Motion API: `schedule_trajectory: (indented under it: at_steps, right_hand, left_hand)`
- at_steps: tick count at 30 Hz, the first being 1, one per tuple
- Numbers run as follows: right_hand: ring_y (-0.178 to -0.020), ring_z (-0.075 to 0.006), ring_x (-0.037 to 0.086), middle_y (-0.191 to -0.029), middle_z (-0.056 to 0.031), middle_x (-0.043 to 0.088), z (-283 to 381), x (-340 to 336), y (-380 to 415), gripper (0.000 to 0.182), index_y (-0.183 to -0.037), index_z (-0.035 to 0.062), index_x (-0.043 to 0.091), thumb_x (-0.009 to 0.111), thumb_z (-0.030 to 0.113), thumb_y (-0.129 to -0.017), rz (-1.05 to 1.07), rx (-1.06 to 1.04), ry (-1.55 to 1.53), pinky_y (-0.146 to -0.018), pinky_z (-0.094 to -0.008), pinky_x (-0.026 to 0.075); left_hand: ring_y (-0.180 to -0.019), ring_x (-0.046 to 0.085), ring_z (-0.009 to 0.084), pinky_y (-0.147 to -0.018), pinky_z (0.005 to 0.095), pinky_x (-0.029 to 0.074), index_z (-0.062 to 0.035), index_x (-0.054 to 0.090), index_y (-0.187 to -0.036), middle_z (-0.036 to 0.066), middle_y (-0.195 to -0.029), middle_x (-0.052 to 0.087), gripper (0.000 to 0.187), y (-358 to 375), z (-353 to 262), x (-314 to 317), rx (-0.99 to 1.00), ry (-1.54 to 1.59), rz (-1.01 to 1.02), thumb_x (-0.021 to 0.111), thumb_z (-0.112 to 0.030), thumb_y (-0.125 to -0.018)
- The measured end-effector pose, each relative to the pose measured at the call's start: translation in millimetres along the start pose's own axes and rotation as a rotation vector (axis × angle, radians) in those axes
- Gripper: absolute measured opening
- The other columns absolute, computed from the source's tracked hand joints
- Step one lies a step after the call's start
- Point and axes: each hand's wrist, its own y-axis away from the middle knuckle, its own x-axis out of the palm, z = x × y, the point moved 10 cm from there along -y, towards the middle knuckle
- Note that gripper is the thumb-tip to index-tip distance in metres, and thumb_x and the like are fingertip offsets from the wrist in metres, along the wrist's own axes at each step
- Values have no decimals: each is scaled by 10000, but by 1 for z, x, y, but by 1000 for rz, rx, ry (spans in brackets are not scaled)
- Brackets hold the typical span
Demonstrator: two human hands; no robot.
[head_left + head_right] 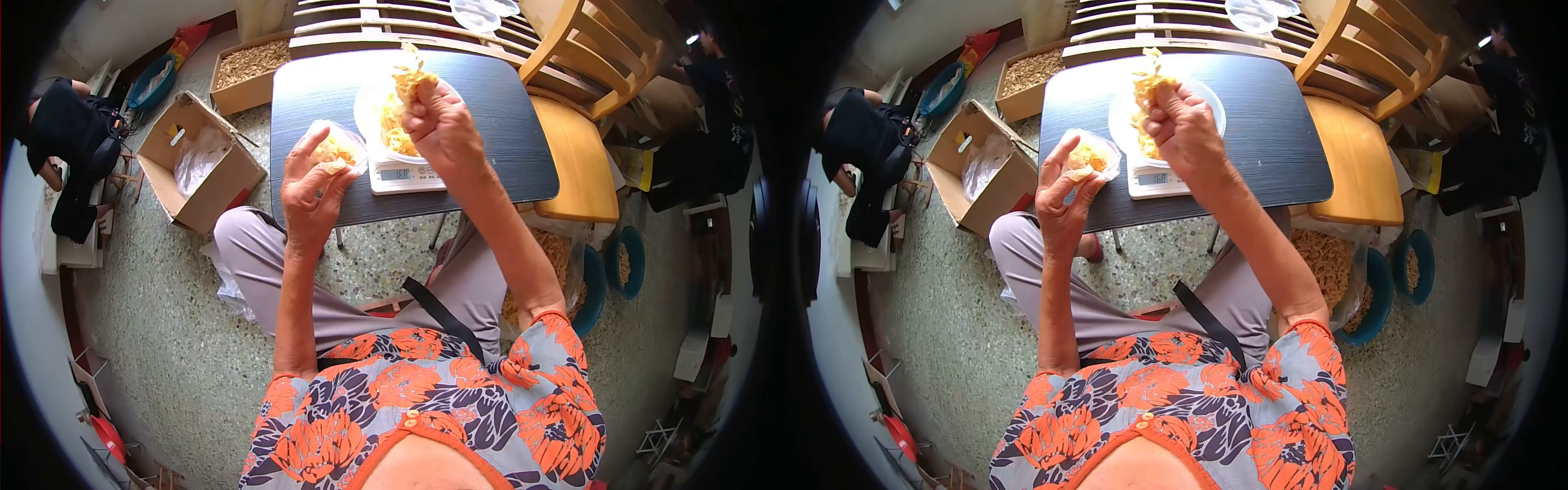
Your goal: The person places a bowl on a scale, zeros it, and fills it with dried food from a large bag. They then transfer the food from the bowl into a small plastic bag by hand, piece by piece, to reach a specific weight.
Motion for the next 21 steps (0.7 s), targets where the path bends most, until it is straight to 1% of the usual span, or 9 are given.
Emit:
schedule_trajectory:
  at_steps: [2,4,6,7,8,11,16,20,21]
  right_hand:
    - [-674,-60,477,-856,-10,586,-9,12,6,145,-1104,22,598,604,152,-1041,16,-82,156,-581,-213,408]
    - [-680,-58,512,-826,-16,621,-18,22,13,146,-1109,24,607,631,143,-1028,14,-106,577,-633,-221,452]
    - [-707,-202,605,-820,-106,651,-20,43,18,104,-983,1,640,666,101,-973,145,-335,1075,-670,-344,503]
    - [-792,-316,630,-861,-161,646,-24,55,25,85,-958,-11,645,677,59,-921,240,-406,1228,-756,-407,516]
    - [-824,-289,648,-874,-136,636,-29,68,32,106,-1019,9,654,686,51,-927,358,-580,1445,-746,-372,522]
    - [-852,-351,652,-866,-158,619,-35,82,36,89,-973,32,644,692,42,-898,403,-585,1489,-740,-408,526]
    - [-776,-309,692,-859,-88,636,-47,105,41,100,-826,83,629,700,154,-819,486,-696,1825,-640,-420,555]
    - [-770,-280,714,-868,-62,667,-60,101,42,67,-828,100,663,703,151,-813,599,-702,1784,-602,-403,557]
    - [-789,-277,722,-886,-65,687,-76,97,39,46,-844,106,683,697,136,-813,668,-605,1921,-596,-393,557]
  left_hand:
    - [-1334,534,340,-1107,418,443,-32,768,-921,164,-1400,604,174,0,8,2,-39,24,-9,845,-32,-764]
    - [-1339,538,334,-1092,410,460,-33,771,-937,184,-1423,580,183,-1,9,1,-15,79,-18,846,-38,-770]
    - [-1335,545,332,-1083,405,470,-33,773,-952,193,-1440,563,195,1,13,0,-56,118,-35,846,-38,-771]
    - [-1331,553,330,-1075,400,480,-33,775,-967,202,-1457,545,207,2,17,-2,-95,160,-54,846,-38,-773]
    - [-1331,553,330,-1075,400,480,-33,775,-967,202,-1457,545,207,2,19,-4,-96,157,-55,846,-38,-773]
    - [-1329,559,334,-1068,392,489,-32,777,-999,203,-1481,520,232,3,17,-8,-42,185,-20,841,-34,-776]
    - [-1365,530,348,-1108,418,459,-30,773,-983,217,-1493,505,208,7,21,-12,-58,244,-19,823,-5,-782]
    - [-1374,519,357,-1120,441,446,-26,768,-952,228,-1498,500,187,9,18,-19,-21,252,-44,808,28,-778]
    - [-1384,508,363,-1129,451,435,-23,762,-941,231,-1496,502,185,10,19,-19,-25,276,-44,799,46,-773]
